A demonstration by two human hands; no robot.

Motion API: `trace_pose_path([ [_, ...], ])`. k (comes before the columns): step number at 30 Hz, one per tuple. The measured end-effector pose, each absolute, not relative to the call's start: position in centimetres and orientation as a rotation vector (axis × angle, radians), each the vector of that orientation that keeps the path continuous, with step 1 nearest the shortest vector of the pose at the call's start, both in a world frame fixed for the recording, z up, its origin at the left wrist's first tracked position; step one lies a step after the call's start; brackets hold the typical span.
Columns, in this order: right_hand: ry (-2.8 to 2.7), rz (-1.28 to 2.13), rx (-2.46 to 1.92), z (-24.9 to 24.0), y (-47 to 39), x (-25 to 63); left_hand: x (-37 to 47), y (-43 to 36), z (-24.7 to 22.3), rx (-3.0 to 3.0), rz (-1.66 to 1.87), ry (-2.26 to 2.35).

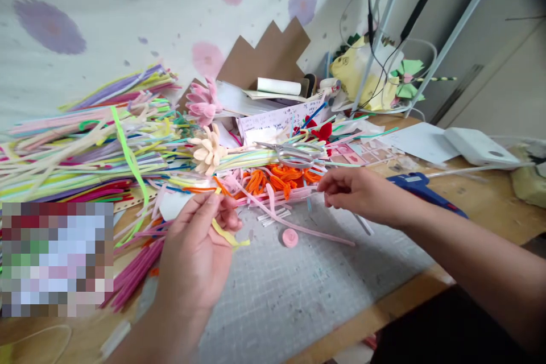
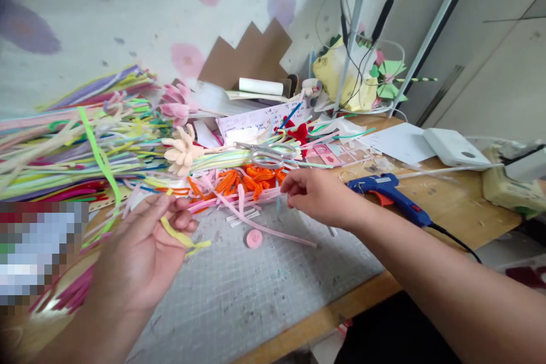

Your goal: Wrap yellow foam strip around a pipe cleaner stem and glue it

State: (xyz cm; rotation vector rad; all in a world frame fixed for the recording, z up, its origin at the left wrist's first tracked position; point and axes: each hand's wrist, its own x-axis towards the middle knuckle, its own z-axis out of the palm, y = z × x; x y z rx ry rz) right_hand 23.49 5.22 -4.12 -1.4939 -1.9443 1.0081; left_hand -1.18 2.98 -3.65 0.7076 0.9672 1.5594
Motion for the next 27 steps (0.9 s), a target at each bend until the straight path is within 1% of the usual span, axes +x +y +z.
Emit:
trace_pose_path([
  [6, -1.753, 1.171, -1.422, -3.5, 4.7, 23.4, -0.6, 2.0, -4.1, 0.846, 1.31, 0.977],
  [11, -1.726, 1.224, -1.217, -3.2, 3.4, 20.9, 0.2, 0.5, -4.5, 0.991, 0.96, 0.842],
  [13, -1.769, 1.198, -1.199, -3.2, 2.7, 19.7, 0.4, 0.2, -4.5, 0.968, 0.88, 0.823],
  [16, -1.907, 1.006, -1.213, -3.5, 1.7, 18.1, 0.6, 0.3, -4.7, 0.847, 0.907, 0.805],
  [19, -1.992, 0.879, -1.234, -3.9, 1.3, 16.9, 0.4, 0.6, -4.8, 0.724, 1.017, 0.79],
  [24, -1.97, 0.889, -1.217, -4.3, 1.2, 15.9, 0.1, 1.1, -4.9, 0.67, 1.151, 0.801],
  [27, -1.922, 1.019, -1.147, -4.4, 1.1, 15.9, 0.0, 1.3, -4.8, 0.674, 1.165, 0.799],
])
